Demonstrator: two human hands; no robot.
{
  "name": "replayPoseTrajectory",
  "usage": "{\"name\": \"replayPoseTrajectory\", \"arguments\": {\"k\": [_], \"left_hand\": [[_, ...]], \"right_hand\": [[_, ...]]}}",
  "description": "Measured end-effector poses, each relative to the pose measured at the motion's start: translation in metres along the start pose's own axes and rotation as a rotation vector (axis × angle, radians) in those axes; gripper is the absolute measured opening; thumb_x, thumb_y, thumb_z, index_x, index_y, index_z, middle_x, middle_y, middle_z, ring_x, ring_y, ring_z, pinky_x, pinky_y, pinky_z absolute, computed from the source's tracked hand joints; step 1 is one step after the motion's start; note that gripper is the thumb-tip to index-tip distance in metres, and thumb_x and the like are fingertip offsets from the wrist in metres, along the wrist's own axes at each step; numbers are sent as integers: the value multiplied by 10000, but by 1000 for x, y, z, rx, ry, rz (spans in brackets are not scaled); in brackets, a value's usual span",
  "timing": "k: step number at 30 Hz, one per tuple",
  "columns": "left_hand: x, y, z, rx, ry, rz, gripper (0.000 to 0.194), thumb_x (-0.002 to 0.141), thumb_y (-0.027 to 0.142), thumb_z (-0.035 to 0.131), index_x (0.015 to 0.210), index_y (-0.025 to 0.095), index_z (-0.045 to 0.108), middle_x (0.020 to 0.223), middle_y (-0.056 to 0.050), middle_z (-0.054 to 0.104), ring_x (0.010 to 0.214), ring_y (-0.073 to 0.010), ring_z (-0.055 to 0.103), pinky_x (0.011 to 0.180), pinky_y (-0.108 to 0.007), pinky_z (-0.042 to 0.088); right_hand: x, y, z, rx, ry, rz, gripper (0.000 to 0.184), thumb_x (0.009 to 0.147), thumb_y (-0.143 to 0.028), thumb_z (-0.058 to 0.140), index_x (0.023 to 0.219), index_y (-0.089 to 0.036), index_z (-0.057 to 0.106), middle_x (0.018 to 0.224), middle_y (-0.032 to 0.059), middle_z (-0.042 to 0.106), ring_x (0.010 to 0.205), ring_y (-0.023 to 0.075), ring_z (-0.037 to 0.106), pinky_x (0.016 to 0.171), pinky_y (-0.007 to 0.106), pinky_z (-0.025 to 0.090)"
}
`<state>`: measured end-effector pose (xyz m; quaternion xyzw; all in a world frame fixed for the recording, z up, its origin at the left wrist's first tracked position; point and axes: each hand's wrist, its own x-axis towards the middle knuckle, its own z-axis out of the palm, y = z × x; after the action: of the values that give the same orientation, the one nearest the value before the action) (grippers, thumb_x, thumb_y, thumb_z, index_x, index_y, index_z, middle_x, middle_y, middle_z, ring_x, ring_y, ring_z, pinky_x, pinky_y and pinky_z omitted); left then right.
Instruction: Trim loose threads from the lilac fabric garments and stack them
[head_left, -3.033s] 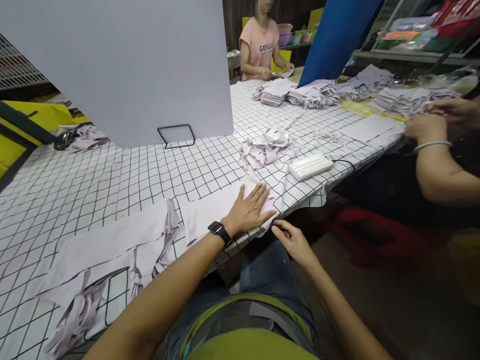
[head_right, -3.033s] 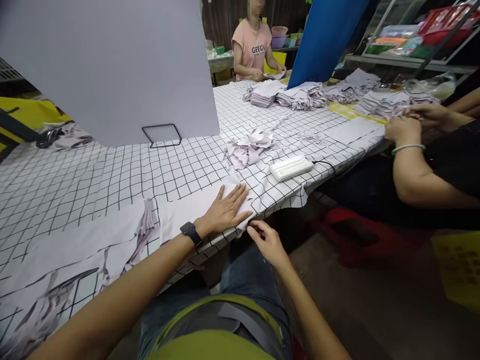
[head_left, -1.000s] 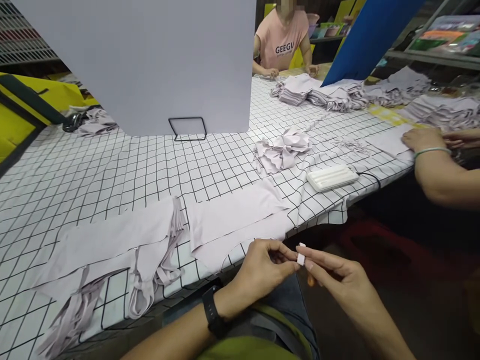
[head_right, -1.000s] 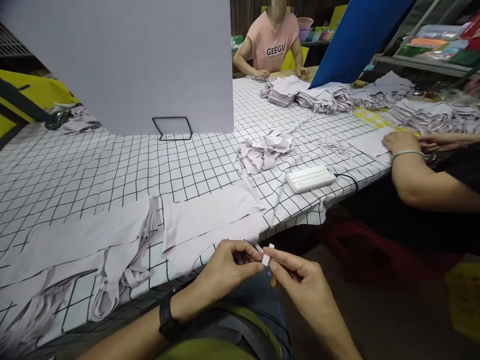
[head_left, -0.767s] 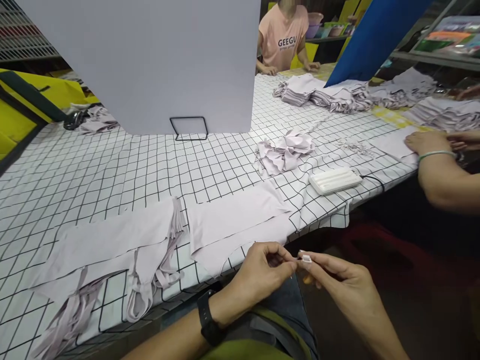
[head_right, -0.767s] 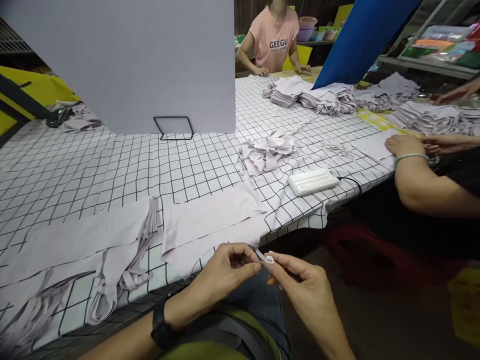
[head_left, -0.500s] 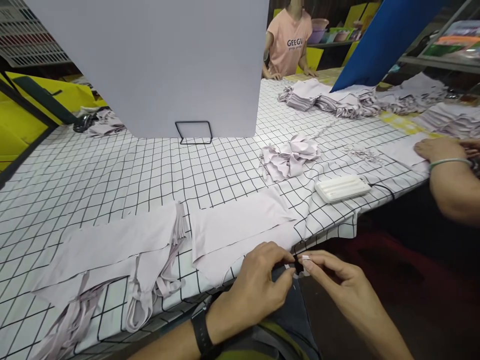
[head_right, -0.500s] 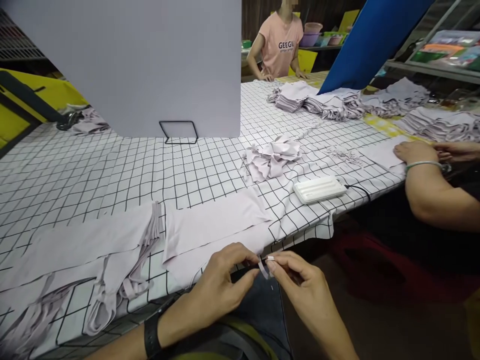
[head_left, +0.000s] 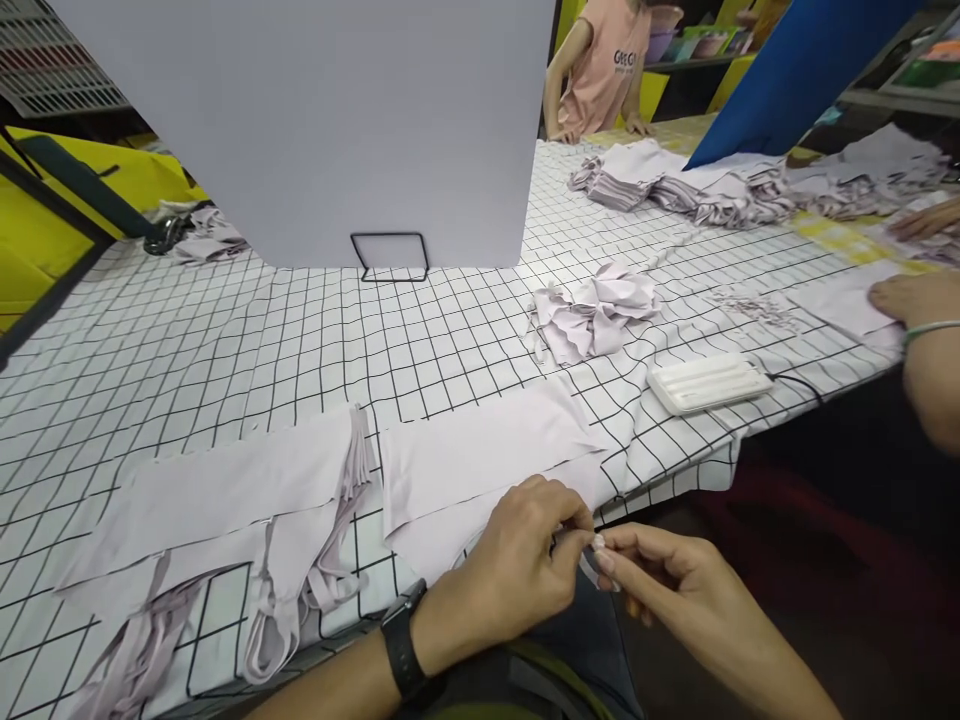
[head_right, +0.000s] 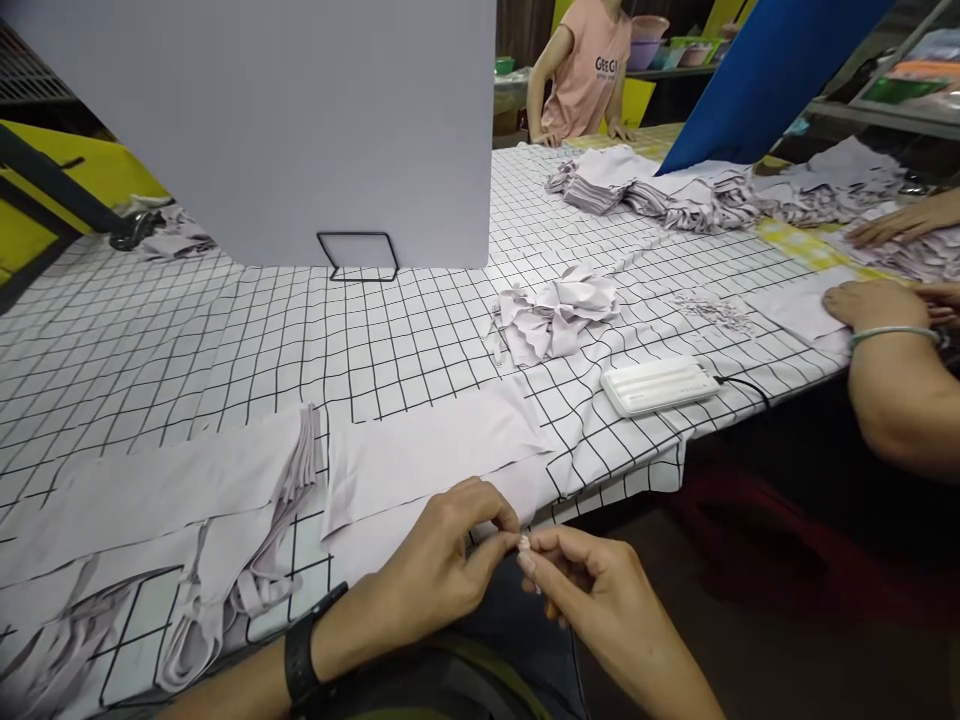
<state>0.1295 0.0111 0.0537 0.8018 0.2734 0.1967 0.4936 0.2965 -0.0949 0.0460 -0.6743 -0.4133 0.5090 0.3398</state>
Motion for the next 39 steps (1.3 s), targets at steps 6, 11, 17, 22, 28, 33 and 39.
{"name": "replayPoseTrajectory", "arguments": {"k": [6,11,17,22,28,33,39], "left_hand": [[-3,2,-2,15,11,0,100,869,93,576,837,187,588,838,-6,647,827,-163,583,767,-291,441],[-5,3,-2,-24,27,-7,68,856,126,617,841,192,618,822,-2,662,837,-169,592,771,-293,445],[-5,1,-1,-4,13,9,103,885,107,578,835,194,602,829,-8,659,828,-167,585,748,-284,443],[-4,-1,-4,37,-29,-8,100,899,107,543,851,194,547,857,-9,619,850,-166,562,757,-287,437],[0,-1,-13,45,-86,-73,100,911,116,565,866,206,562,850,18,627,840,-157,574,792,-304,444],[13,-15,-20,376,-30,29,82,968,206,574,1049,204,587,1075,-47,644,988,-225,557,865,-385,458],[30,-33,-14,752,-49,77,96,971,150,517,952,167,610,1058,-91,625,965,-258,540,795,-397,480]], "right_hand": [[3,-1,2,100,14,58,380,823,-547,714,819,-169,751,646,33,688,518,127,582,483,222,495],[6,-3,2,144,93,82,450,766,-607,742,774,-157,752,596,31,667,461,104,524,429,207,446],[5,-6,4,110,99,79,434,754,-592,753,767,-158,742,595,29,668,475,116,549,444,217,455],[5,-5,6,121,87,84,448,763,-598,742,822,-154,729,584,21,656,471,114,530,435,217,439],[9,-5,9,160,44,75,400,799,-554,719,875,-161,726,576,2,632,436,101,466,409,219,372],[26,-16,8,128,250,30,332,737,-504,727,703,-174,720,563,18,630,523,143,541,506,248,442],[49,-23,13,66,341,64,343,722,-507,697,634,-175,708,504,-10,563,457,112,457,447,233,366]]}}
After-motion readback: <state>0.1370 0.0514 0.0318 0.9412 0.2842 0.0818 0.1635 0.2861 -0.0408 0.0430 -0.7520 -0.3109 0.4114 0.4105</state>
